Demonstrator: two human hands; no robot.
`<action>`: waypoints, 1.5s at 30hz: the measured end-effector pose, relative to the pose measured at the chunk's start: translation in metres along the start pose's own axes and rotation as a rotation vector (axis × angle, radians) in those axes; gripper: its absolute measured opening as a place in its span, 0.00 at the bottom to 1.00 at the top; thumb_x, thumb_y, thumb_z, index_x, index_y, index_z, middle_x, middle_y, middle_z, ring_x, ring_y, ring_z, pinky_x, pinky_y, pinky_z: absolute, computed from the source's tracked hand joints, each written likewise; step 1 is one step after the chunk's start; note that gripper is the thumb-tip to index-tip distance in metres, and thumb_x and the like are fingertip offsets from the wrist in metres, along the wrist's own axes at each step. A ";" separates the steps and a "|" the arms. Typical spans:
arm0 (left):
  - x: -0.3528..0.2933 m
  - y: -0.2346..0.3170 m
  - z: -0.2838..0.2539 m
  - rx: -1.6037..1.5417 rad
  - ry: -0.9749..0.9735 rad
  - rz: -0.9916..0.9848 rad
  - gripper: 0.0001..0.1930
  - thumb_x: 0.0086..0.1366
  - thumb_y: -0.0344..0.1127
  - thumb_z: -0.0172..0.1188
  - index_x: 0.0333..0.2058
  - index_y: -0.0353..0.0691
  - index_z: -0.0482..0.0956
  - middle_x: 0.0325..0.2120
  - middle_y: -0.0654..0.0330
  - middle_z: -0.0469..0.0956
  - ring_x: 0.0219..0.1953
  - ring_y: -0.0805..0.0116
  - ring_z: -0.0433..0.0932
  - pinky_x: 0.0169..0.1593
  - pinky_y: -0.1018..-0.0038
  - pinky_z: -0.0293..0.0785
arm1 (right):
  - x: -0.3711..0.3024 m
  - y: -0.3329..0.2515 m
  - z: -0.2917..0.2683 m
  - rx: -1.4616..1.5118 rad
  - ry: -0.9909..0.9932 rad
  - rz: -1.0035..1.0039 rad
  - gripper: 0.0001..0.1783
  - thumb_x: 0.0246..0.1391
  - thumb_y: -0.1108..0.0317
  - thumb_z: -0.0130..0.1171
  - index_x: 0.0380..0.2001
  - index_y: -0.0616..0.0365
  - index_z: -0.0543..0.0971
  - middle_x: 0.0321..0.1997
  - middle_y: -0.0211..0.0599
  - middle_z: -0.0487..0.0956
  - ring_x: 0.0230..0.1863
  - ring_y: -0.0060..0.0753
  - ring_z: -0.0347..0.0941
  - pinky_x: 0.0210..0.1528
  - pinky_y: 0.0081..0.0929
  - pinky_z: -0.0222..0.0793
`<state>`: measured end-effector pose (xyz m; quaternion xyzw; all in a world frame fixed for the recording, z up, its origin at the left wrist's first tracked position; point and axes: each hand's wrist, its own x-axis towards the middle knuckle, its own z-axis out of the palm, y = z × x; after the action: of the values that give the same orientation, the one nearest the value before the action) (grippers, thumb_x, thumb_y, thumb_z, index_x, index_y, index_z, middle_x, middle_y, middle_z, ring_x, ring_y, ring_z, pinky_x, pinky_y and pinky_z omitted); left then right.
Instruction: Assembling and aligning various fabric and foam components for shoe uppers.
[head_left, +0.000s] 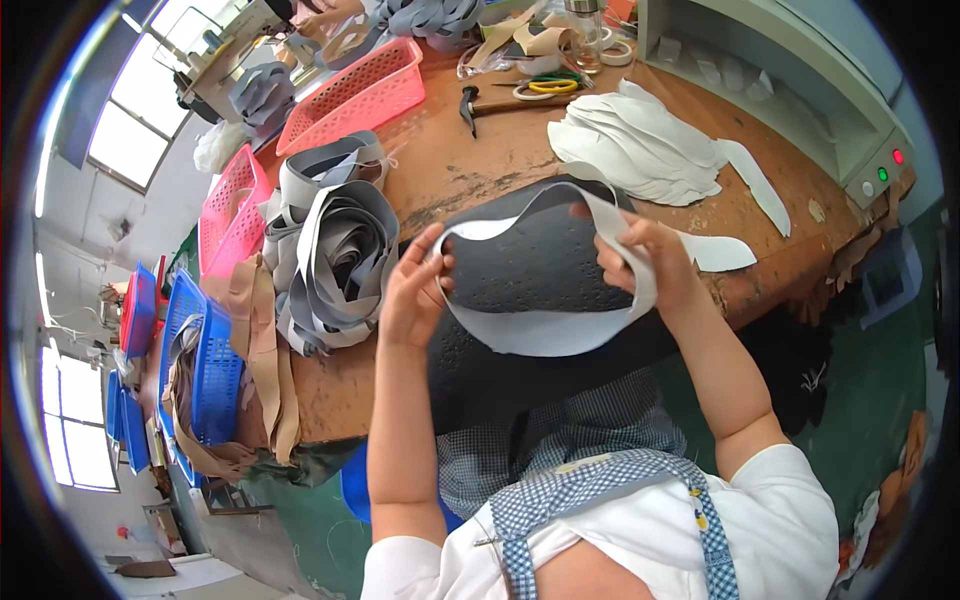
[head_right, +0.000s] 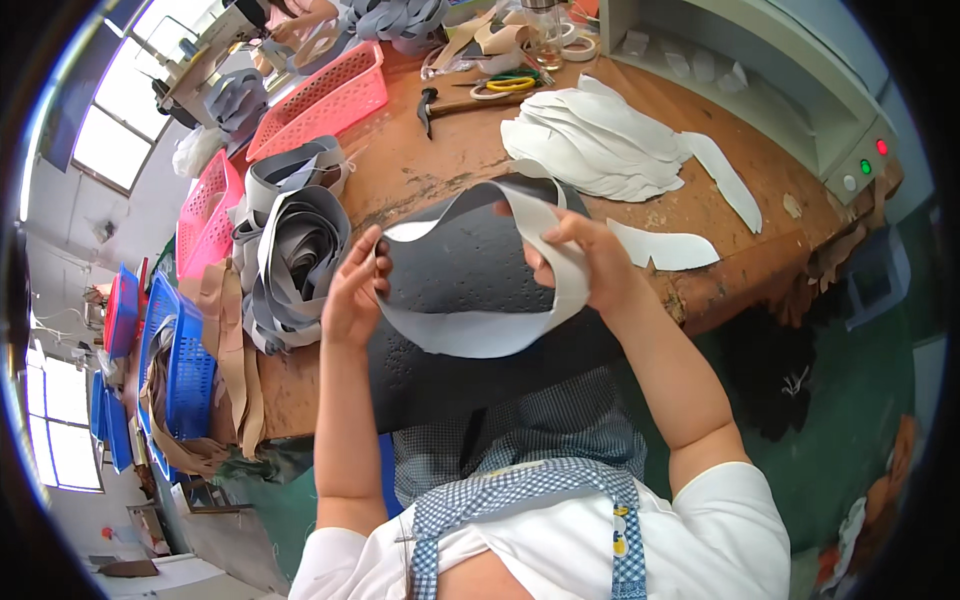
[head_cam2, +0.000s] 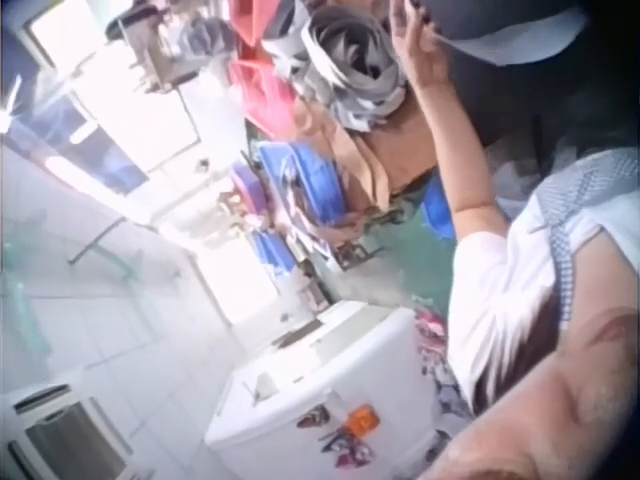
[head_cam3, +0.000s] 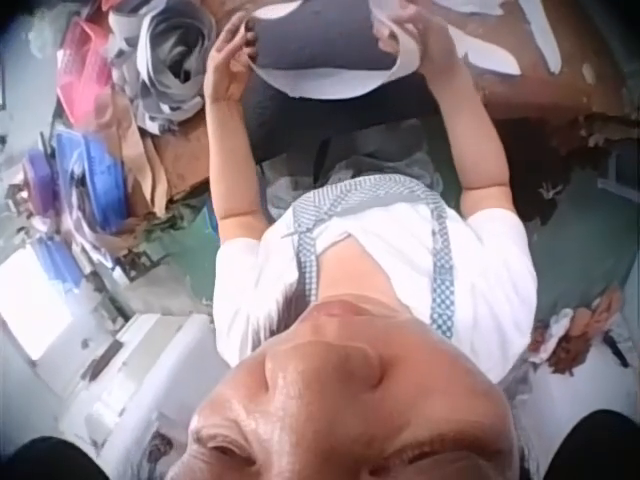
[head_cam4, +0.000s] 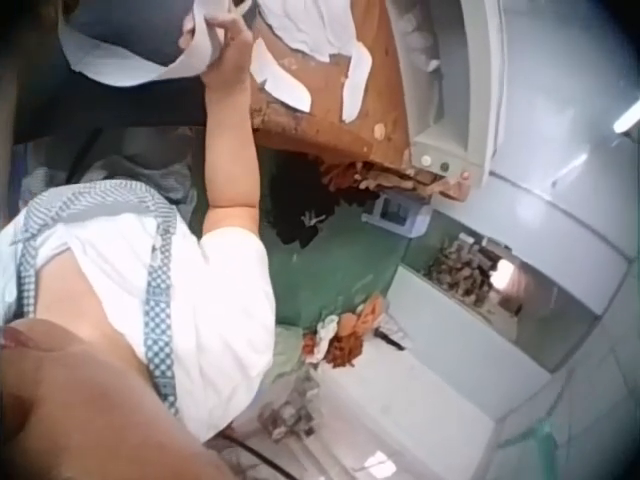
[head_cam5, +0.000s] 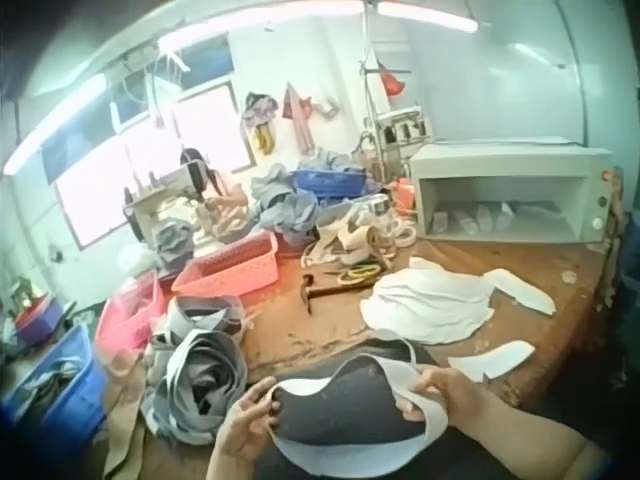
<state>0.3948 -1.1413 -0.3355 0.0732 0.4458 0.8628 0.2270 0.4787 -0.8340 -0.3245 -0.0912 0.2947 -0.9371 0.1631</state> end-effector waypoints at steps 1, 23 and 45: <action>0.010 0.005 0.002 0.094 0.023 -0.012 0.24 0.62 0.27 0.61 0.57 0.35 0.67 0.43 0.60 0.76 0.38 0.75 0.76 0.33 0.83 0.73 | -0.009 0.005 -0.004 -0.035 0.096 0.017 0.32 0.53 0.66 0.48 0.61 0.69 0.63 0.24 0.40 0.73 0.15 0.26 0.62 0.18 0.22 0.59; 0.044 -0.043 0.135 1.533 -0.115 0.424 0.20 0.61 0.35 0.63 0.50 0.36 0.72 0.42 0.47 0.76 0.45 0.50 0.76 0.49 0.63 0.71 | -0.107 -0.034 -0.070 -2.182 1.483 -0.392 0.14 0.51 0.77 0.57 0.43 0.62 0.75 0.46 0.49 0.74 0.48 0.55 0.70 0.52 0.45 0.67; 0.041 -0.162 0.144 1.408 0.000 0.687 0.08 0.62 0.20 0.56 0.39 0.27 0.69 0.28 0.51 0.70 0.26 0.58 0.70 0.27 0.68 0.64 | -0.142 -0.383 -0.279 -1.046 1.913 -0.283 0.18 0.57 0.72 0.50 0.47 0.75 0.72 0.41 0.54 0.80 0.24 0.44 0.82 0.21 0.29 0.79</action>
<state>0.4590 -0.9359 -0.3834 0.3336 0.8405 0.3987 -0.1525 0.4398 -0.3405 -0.3380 0.5821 0.6470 -0.3902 -0.3006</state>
